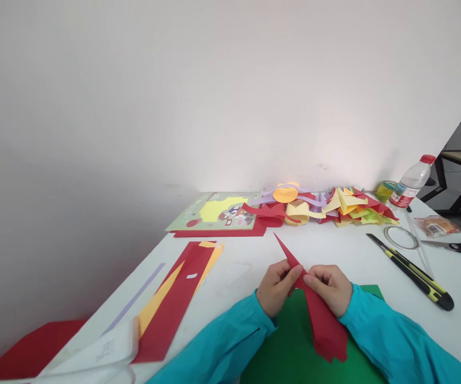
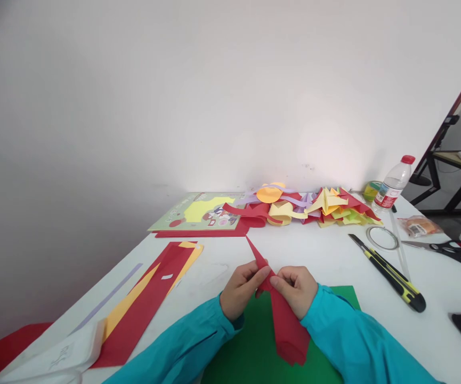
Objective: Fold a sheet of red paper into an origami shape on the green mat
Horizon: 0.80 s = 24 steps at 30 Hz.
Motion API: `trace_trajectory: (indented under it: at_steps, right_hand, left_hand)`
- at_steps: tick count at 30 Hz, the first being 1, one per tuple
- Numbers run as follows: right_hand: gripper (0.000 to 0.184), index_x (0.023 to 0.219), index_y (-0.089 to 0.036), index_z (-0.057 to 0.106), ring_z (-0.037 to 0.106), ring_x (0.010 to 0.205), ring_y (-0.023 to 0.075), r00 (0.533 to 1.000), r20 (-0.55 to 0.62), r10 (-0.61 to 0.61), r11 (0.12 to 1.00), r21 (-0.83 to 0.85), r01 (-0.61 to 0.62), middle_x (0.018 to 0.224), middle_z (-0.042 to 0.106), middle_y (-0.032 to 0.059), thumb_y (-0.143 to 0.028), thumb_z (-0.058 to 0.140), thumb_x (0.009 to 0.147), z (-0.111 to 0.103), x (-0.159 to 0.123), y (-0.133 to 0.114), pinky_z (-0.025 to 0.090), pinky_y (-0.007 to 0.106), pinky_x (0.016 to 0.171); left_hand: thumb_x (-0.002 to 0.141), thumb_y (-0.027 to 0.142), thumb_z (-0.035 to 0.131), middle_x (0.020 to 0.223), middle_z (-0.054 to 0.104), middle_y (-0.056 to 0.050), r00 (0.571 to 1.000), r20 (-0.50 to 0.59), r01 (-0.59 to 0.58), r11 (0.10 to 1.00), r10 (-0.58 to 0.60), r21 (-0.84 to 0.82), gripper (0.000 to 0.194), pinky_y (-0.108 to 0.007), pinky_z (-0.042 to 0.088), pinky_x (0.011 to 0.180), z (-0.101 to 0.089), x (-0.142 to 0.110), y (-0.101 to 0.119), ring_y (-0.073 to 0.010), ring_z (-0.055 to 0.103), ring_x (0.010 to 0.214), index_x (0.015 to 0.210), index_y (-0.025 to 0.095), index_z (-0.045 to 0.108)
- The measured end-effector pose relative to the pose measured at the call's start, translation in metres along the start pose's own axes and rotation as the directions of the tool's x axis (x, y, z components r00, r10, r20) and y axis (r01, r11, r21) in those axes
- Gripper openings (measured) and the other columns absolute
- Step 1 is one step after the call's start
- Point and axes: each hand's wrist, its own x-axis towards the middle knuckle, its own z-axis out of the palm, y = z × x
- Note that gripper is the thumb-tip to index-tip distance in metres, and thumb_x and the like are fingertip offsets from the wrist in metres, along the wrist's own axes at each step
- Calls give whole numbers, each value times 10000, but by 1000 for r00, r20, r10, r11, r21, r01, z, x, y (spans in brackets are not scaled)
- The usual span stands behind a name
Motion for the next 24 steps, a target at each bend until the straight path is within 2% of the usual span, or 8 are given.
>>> trace_trajectory:
  at_steps: [2, 6, 10, 12, 14, 18, 21, 24]
  right_hand:
    - [491, 527, -164, 461, 292, 427, 68, 1000, -7, -9, 1000, -4, 9, 436, 370, -54, -619, 531, 698, 0, 0, -1, 205, 215, 403]
    - [475, 522, -161, 473, 315, 429, 72, 998, -21, -66, 995, -70, 65, 437, 382, -48, -583, 517, 735, -1, -3, -7, 227, 216, 407]
    - [438, 541, -153, 530, 373, 450, 83, 975, -3, -222, 931, -298, 211, 464, 445, -27, -489, 467, 815, -6, -6, -15, 267, 220, 443]
    - [407, 556, -152, 546, 397, 473, 88, 934, 46, -354, 812, -480, 332, 494, 484, -11, -416, 442, 849, -10, -7, -17, 273, 228, 473]
    - [384, 577, -155, 548, 403, 491, 93, 870, 111, -481, 649, -622, 439, 518, 505, 0, -351, 401, 873, -14, -8, -16, 271, 240, 501]
    - [386, 582, -160, 531, 385, 486, 99, 746, 191, -638, 375, -769, 518, 532, 520, 10, -270, 337, 897, -18, -8, -13, 248, 266, 528]
    - [382, 566, -161, 514, 352, 463, 100, 682, 219, -698, 237, -828, 508, 512, 506, 8, -254, 346, 896, -17, -8, -13, 222, 277, 520]
    - [365, 552, -160, 499, 338, 455, 101, 644, 250, -723, 161, -846, 509, 495, 490, 3, -234, 373, 886, -16, -7, -16, 216, 283, 524]
  left_hand:
    - [709, 581, 541, 467, 430, 32, 999, 28, 32, 999, -31, -27, 451, -220, 300, 422, 0, 0, -3, -83, 389, 422, 618, 139, 533]
    - [712, 596, 526, 463, 433, 18, 983, 179, 52, 996, -39, -71, 476, -232, 300, 434, -1, 1, -3, -92, 404, 426, 571, 142, 506]
    - [750, 502, 549, 505, 441, 13, 975, 220, 10, 989, 24, -148, 398, -236, 309, 455, -4, 2, 1, -94, 418, 452, 596, 135, 538]
    - [733, 432, 605, 549, 461, 9, 971, 229, -12, 976, 62, -215, 314, -236, 328, 464, -6, 3, 3, -98, 440, 474, 646, 131, 584]
    - [717, 366, 643, 613, 495, -6, 968, 229, -35, 962, 101, -272, 232, -240, 355, 482, -7, 4, 4, -107, 469, 511, 695, 135, 628]
    - [693, 295, 677, 699, 557, -43, 963, 196, -130, 955, 186, -267, 145, -274, 412, 591, -10, 6, 5, -140, 518, 628, 718, 153, 692]
    - [645, 259, 720, 730, 596, -68, 950, 186, -220, 962, 249, -160, 119, -314, 437, 688, -13, 7, 6, -185, 545, 728, 733, 179, 719]
    - [636, 227, 728, 715, 597, -67, 943, 182, -267, 959, 280, -92, 94, -311, 447, 667, -17, 8, 8, -181, 549, 700, 727, 204, 729]
